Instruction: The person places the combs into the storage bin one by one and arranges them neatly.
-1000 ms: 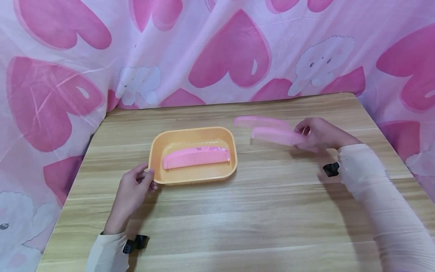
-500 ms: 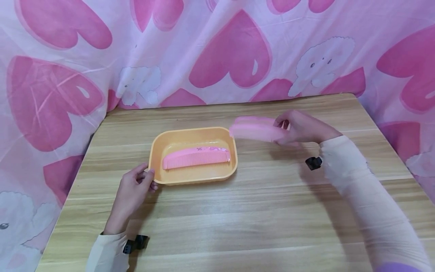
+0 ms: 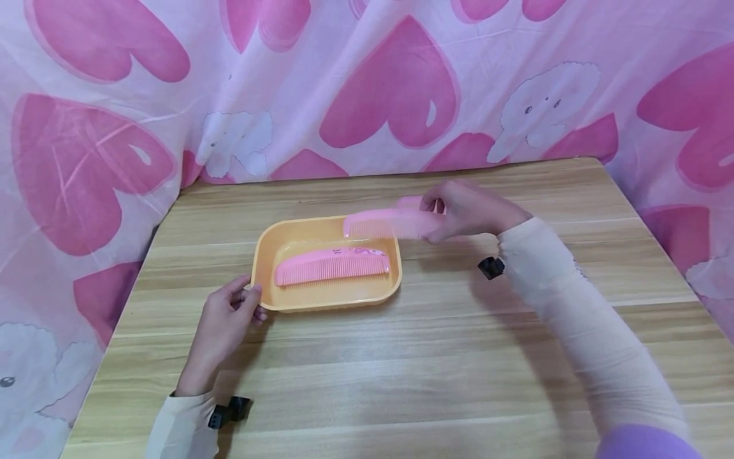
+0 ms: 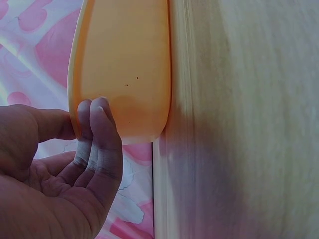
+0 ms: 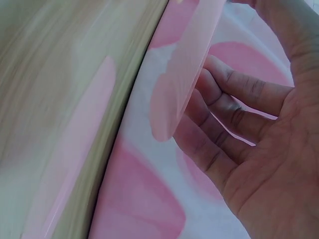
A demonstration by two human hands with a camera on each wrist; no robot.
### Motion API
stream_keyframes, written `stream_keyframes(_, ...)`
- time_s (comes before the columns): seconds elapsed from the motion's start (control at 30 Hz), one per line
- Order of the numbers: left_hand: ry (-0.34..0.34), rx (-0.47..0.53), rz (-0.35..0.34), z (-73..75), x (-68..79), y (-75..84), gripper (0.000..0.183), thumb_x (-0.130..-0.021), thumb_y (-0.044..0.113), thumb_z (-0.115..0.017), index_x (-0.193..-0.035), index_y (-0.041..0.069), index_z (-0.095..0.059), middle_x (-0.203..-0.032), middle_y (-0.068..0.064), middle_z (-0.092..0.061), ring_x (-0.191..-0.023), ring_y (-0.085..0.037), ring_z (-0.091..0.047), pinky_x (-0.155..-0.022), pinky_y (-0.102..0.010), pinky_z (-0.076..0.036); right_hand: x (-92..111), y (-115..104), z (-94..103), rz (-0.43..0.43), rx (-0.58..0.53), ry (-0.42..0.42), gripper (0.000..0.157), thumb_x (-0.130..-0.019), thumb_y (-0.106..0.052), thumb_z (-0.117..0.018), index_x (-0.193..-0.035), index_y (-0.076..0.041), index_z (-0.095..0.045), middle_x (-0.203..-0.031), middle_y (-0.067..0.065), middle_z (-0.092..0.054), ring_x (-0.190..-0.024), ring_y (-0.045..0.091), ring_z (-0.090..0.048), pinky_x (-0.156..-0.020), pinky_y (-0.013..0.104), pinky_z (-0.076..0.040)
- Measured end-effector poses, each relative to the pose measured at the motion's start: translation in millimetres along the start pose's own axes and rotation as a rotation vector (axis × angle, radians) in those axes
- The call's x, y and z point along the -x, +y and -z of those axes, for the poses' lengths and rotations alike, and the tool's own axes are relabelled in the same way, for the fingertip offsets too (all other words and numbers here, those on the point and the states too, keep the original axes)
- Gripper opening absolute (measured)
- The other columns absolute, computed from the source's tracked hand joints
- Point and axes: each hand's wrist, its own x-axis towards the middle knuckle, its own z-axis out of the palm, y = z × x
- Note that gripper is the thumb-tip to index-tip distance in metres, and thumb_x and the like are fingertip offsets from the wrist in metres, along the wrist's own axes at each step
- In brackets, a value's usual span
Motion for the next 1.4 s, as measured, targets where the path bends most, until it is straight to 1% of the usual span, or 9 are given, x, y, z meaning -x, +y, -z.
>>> stream_keyframes(0.27, 0.004, 0.003, 0.004, 0.4, 0.7, 0.9, 0.046, -0.107, 0.021, -0.052, -0.146, -0.004, -0.048, -0.09, -0.017, -0.067, -0.073, -0.017, -0.066, -0.063, -0.028, -0.06, -21.6, -23.3, -9.9, 0.094, 0.011, -0.017, 0.035, -0.069, -0.031, -0.088, -0.094, -0.012, -0.073, -0.083, -0.003, -0.066, -0.077, 0.016, -0.059, -0.069, 0.032, -0.052)
stream_keyframes(0.37, 0.005, 0.002, 0.01, -0.1, 0.9, 0.9, 0.047, -0.107, 0.022, -0.052, -0.146, -0.004, -0.048, -0.091, -0.017, -0.067, -0.073, -0.017, -0.066, -0.064, -0.028, -0.061, -29.4, -32.1, -14.6, 0.1, 0.005, -0.038, 0.035, -0.069, -0.032, -0.088, -0.093, -0.012, -0.072, -0.085, -0.002, -0.066, -0.077, 0.016, -0.058, -0.067, 0.032, -0.051)
stream_keyframes(0.57, 0.005, 0.013, 0.004, -0.2, 0.7, 1.0, 0.046, -0.107, 0.021, -0.053, -0.146, -0.004, -0.048, -0.091, -0.017, -0.067, -0.073, -0.016, -0.066, -0.065, -0.027, -0.061, -44.7, -50.1, -27.4, 0.108, 0.043, -0.046, 0.042, -0.066, -0.036, -0.088, -0.095, -0.01, -0.072, -0.09, 0.0, -0.067, -0.079, 0.016, -0.057, -0.072, 0.031, -0.051)
stream_keyframes(0.73, 0.007, 0.02, -0.009, -0.4, 0.6, 0.7, 0.045, -0.107, 0.019, -0.053, -0.145, -0.005, -0.049, -0.091, -0.018, -0.067, -0.072, -0.016, -0.066, -0.065, -0.026, -0.061, -55.9, -64.5, -38.4, 0.122, 0.056, -0.08, 0.044, -0.068, -0.037, -0.088, -0.096, -0.008, -0.071, -0.092, 0.001, -0.066, -0.081, 0.017, -0.055, -0.075, 0.032, -0.05)
stream_keyframes(0.87, 0.004, 0.006, -0.009, -0.4, 0.4, 0.9, 0.046, -0.107, 0.02, -0.052, -0.145, -0.005, -0.049, -0.09, -0.017, -0.067, -0.072, -0.016, -0.066, -0.064, -0.025, -0.06, -63.1, -74.1, -46.7, 0.128, 0.071, -0.121, 0.037, -0.07, -0.036, -0.088, -0.085, -0.011, -0.065, -0.083, -0.002, -0.055, -0.075, 0.015, -0.045, -0.066, 0.028, -0.042)
stream_keyframes(0.93, 0.002, -0.001, -0.005, -0.4, 0.2, 1.3, 0.046, -0.107, 0.021, -0.052, -0.145, -0.005, -0.048, -0.09, -0.017, -0.067, -0.072, -0.016, -0.065, -0.065, -0.025, -0.06, -66.1, -78.1, -50.4, 0.134, 0.089, -0.13, 0.039, -0.07, -0.037, -0.088, -0.078, -0.012, -0.059, -0.077, -0.002, -0.047, -0.072, 0.014, -0.04, -0.063, 0.028, -0.034)
stream_keyframes(1.03, -0.006, -0.009, -0.001, -0.6, 0.1, 1.7, 0.046, -0.107, 0.021, -0.052, -0.145, -0.005, -0.048, -0.09, -0.016, -0.068, -0.073, -0.016, -0.065, -0.065, -0.025, -0.06, -68.6, -82.9, -55.0, 0.135, 0.105, -0.143, 0.043, -0.07, -0.037, -0.088, -0.075, -0.011, -0.055, -0.075, -0.002, -0.041, -0.071, 0.014, -0.037, -0.061, 0.028, -0.029)
stream_keyframes(1.2, -0.006, -0.022, 0.009, -0.9, -0.4, 2.3, 0.046, -0.108, 0.022, -0.051, -0.145, -0.005, -0.049, -0.09, -0.016, -0.067, -0.074, -0.018, -0.065, -0.065, -0.025, -0.06, -70.9, -85.8, -62.1, 0.113, 0.123, -0.169, 0.041, -0.071, -0.038, -0.089, -0.083, -0.01, -0.062, -0.081, 0.0, -0.05, -0.077, 0.016, -0.043, -0.062, 0.028, -0.035)
stream_keyframes(1.4, 0.002, -0.027, 0.025, -1.1, -0.6, 2.6, 0.046, -0.108, 0.023, -0.052, -0.145, -0.004, -0.049, -0.091, -0.016, -0.067, -0.074, -0.019, -0.065, -0.065, -0.024, -0.06, -73.3, -83.0, -71.8, 0.08, 0.131, -0.193, 0.044, -0.072, -0.039, -0.089, -0.094, -0.009, -0.067, -0.092, 0.001, -0.059, -0.085, 0.017, -0.05, -0.069, 0.029, -0.045)
